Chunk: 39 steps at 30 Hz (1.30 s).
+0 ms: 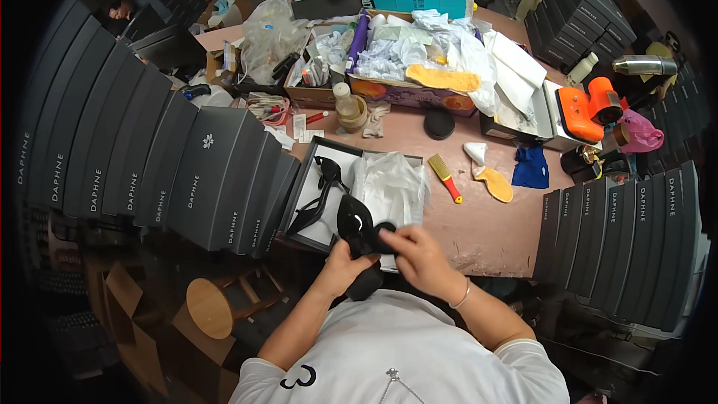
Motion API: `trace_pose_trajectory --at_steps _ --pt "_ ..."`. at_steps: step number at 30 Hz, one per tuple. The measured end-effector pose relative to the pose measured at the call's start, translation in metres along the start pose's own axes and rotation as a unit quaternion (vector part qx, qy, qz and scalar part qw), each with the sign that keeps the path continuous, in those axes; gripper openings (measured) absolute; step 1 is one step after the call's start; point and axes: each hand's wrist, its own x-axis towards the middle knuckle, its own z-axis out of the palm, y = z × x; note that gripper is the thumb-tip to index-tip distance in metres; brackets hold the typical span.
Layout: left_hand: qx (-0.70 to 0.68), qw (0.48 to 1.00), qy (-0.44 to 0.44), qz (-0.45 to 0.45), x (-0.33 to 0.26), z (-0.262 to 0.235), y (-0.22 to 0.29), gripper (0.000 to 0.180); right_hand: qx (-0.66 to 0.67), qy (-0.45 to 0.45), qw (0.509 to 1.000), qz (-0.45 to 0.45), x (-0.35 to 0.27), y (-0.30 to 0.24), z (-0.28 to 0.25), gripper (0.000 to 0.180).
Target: Packaging black high-heeled shoes into branded boxes with protective tissue paper and silica packets.
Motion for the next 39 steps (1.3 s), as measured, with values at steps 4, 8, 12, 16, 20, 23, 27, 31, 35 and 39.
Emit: trace_pose_trajectory --at_steps 4,8,12,16,20,23,27,31,35,39 --pt "0.335 0.935 -0.041 0.108 0.008 0.001 0.009 0.036 -0.085 -0.1 0.975 -0.178 0.047 0.0 -0.018 0.053" --pt "0.124 0.991 0.011 0.056 0.008 -0.009 0.015 0.028 -0.243 -0.216 0.945 -0.04 -0.003 0.083 -0.047 0.043" --pt "0.122 0.992 0.002 -0.036 0.062 -0.015 -0.002 0.031 -0.042 0.07 0.993 0.089 0.016 0.054 -0.047 0.043" --pt "0.454 0.888 0.077 0.011 0.106 -0.069 0.009 0.044 -0.014 0.044 0.985 0.165 0.002 0.064 -0.049 0.038" --pt "0.602 0.779 0.172 0.036 0.155 -0.149 -0.034 0.042 0.023 -0.017 0.976 0.218 -0.005 0.056 -0.03 0.037" --pt "0.606 0.785 0.125 -0.017 0.178 -0.163 -0.029 0.038 0.018 -0.062 0.983 0.17 0.015 0.041 -0.026 0.037" --pt "0.535 0.845 0.017 0.025 0.112 -0.105 0.049 0.035 -0.017 -0.013 0.991 0.129 0.025 0.054 -0.037 0.041" --pt "0.431 0.899 -0.073 0.025 0.051 -0.055 0.077 0.034 -0.103 -0.076 0.977 -0.172 0.084 0.023 -0.01 0.049" --pt "0.089 0.99 -0.108 -0.027 0.02 -0.05 0.069 0.025 -0.188 -0.151 0.961 -0.133 0.039 0.069 -0.01 0.046" --pt "0.04 0.993 -0.094 -0.053 0.023 -0.032 0.067 0.026 -0.078 0.052 0.995 -0.031 0.025 0.03 -0.005 0.054"
